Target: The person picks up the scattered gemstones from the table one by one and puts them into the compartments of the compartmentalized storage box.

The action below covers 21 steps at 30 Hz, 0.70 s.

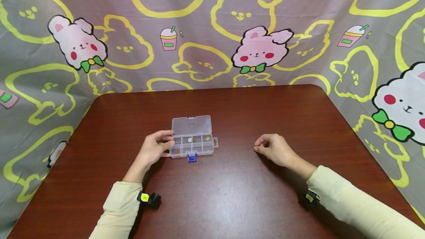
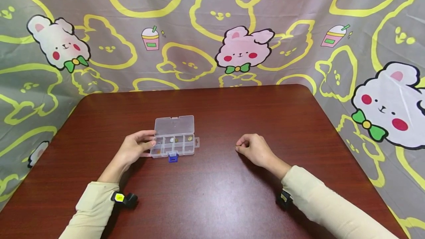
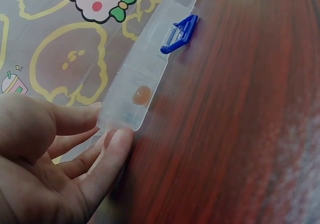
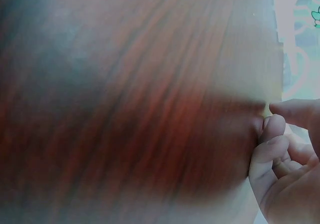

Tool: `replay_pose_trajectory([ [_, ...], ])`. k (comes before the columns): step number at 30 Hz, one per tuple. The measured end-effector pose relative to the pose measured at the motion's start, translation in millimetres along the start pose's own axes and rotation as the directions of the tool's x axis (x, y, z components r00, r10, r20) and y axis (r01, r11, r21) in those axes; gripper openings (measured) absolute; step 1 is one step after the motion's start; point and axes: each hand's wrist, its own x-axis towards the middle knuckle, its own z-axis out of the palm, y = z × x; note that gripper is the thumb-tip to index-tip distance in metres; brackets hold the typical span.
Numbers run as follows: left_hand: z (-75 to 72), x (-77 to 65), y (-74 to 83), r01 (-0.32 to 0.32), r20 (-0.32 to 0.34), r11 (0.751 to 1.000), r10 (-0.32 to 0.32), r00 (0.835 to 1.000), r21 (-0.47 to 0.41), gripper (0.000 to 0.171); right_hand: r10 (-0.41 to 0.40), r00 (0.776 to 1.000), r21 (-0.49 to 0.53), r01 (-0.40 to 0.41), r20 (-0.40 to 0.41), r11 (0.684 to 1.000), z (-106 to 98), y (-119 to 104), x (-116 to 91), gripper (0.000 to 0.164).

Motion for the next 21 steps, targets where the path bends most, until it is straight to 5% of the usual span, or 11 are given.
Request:
replay_pose_trajectory([
  [21,0.1,0.0,0.6,0.01,-0.01,1.0,-0.01,1.0,-0.005,0.043,-0.022,0.999,0.084,0.02,0.025,0.996,6.3,-14.1,5.2,0.005],
])
